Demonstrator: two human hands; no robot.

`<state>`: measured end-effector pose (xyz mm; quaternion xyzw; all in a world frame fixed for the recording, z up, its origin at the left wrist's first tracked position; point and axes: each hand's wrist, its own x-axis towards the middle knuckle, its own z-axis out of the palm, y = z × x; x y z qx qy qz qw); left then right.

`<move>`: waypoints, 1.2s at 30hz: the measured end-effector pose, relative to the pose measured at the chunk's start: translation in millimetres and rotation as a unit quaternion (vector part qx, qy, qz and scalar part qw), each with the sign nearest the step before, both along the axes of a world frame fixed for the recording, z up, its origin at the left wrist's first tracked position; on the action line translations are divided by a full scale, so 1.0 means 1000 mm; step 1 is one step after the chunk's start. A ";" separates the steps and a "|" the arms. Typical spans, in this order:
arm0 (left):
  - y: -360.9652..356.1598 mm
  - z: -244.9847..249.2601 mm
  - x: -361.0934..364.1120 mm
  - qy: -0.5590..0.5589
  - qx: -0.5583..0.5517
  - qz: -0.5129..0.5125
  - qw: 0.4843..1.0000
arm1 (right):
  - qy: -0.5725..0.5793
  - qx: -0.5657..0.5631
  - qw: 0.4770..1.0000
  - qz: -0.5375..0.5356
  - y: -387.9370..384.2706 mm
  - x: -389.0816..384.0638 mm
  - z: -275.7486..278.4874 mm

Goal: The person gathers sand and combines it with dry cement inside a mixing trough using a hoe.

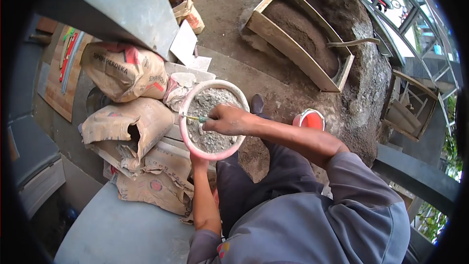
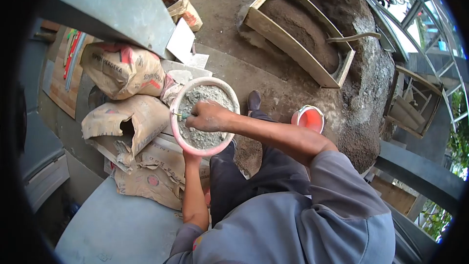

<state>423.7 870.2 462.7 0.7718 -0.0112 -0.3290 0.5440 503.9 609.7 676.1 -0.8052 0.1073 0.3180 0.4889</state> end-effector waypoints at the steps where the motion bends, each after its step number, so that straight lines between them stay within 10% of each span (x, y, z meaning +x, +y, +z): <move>1: -0.027 0.019 0.015 -0.014 -0.007 0.004 1.000 | -0.005 0.006 1.000 -0.012 -0.015 -0.005 0.016; 8: -0.182 0.008 0.061 0.160 -0.341 0.168 0.911 | -0.035 0.034 0.994 -0.095 -0.134 -0.024 0.075; 21: -0.476 -0.040 0.127 0.381 -0.510 0.097 0.766 | -0.080 -0.013 0.962 -0.260 -0.405 0.000 0.023; 36: -0.711 -0.137 0.230 0.392 -0.119 0.085 0.908 | -0.074 -0.040 0.842 -0.532 -0.637 0.012 -0.095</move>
